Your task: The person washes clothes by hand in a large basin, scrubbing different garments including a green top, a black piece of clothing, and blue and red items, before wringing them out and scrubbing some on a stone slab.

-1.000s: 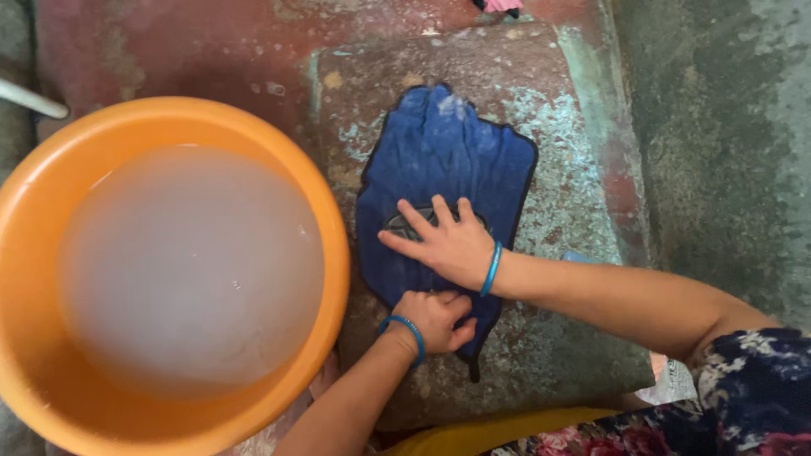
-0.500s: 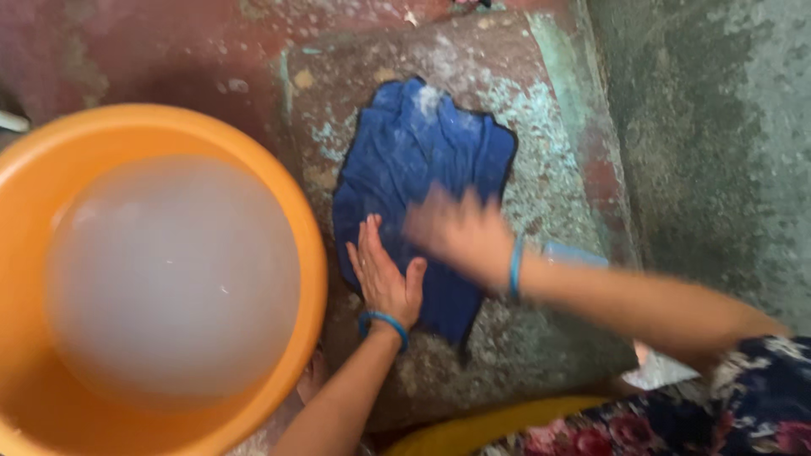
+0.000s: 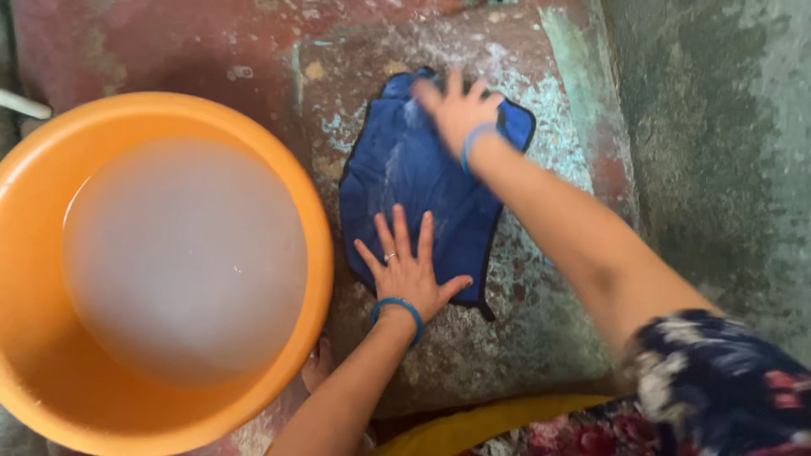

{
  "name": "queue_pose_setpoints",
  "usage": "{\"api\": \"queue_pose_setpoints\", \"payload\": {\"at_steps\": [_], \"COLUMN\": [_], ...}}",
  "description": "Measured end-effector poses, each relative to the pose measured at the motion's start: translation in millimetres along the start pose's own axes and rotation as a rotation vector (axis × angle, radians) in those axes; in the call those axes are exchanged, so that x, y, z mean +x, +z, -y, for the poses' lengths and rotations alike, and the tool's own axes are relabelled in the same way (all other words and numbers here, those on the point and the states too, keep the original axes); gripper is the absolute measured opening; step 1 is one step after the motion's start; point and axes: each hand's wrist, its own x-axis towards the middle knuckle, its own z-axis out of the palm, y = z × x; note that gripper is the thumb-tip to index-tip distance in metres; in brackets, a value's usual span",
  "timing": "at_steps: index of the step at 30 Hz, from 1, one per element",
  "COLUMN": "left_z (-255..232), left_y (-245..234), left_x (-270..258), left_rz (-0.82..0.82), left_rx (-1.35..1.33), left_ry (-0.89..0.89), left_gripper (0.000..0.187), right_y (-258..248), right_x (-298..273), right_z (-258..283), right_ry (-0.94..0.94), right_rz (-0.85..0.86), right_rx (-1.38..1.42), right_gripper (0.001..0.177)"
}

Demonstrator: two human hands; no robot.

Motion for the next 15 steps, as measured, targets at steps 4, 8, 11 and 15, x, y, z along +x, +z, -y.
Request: {"api": "queue_pose_setpoints", "payload": {"at_steps": [4, 8, 11, 15], "left_z": [8, 28, 27, 20], "left_y": [-29, -29, -16, -10], "left_x": [0, 7, 5, 14], "left_rz": [0.275, 0.038, -0.026, -0.081], "left_rx": [-0.071, -0.24, -0.27, -0.506], "left_ry": [-0.242, -0.351, -0.331, -0.171], "left_gripper": [0.136, 0.136, 0.084, 0.011], "right_y": [-18, -17, 1, 13], "right_x": [49, 52, 59, 65], "right_z": [13, 9, 3, 6], "right_ry": [0.082, 0.025, 0.051, 0.023], "right_rz": [0.247, 0.268, 0.216, 0.053], "right_rx": [0.098, 0.045, 0.132, 0.171], "right_gripper": [0.081, 0.067, 0.036, 0.03]}}
